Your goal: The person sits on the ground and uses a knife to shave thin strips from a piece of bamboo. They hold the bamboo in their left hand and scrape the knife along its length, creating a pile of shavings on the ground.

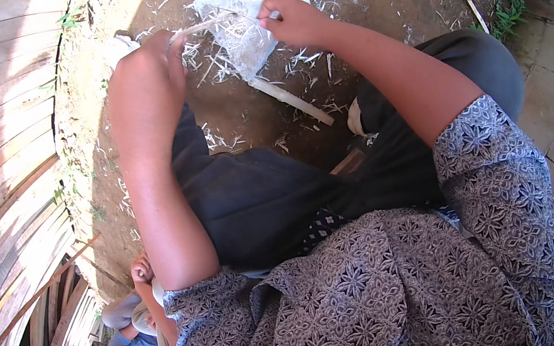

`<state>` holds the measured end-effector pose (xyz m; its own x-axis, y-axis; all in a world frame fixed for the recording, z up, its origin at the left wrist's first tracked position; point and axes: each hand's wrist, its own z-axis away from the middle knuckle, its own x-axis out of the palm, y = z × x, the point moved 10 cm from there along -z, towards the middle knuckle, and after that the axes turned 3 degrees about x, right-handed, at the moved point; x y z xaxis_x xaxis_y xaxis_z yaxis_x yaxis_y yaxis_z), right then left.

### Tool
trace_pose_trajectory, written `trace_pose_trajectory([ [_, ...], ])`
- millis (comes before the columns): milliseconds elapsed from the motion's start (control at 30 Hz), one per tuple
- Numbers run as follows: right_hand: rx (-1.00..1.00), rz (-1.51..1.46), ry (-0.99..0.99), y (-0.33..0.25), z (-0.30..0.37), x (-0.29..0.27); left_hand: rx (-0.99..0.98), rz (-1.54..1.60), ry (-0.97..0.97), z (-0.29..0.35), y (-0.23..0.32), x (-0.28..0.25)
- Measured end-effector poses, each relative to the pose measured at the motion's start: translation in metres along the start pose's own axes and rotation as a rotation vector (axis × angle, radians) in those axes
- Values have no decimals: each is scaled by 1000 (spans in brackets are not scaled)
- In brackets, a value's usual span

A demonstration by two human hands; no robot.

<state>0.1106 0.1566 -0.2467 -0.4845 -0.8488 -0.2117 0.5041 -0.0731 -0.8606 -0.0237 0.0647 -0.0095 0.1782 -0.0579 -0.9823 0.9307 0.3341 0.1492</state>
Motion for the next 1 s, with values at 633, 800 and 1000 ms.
trace_pose_trajectory([
  [633,-158,-112,1,-46,10,9,10,-40,1,-2,0,1],
  [800,-121,39,107,-4,2,-5,-20,-39,-18,-5,3,-1],
  [1000,16,184,112,26,7,-29,-25,0,-4,-4,10,0],
])
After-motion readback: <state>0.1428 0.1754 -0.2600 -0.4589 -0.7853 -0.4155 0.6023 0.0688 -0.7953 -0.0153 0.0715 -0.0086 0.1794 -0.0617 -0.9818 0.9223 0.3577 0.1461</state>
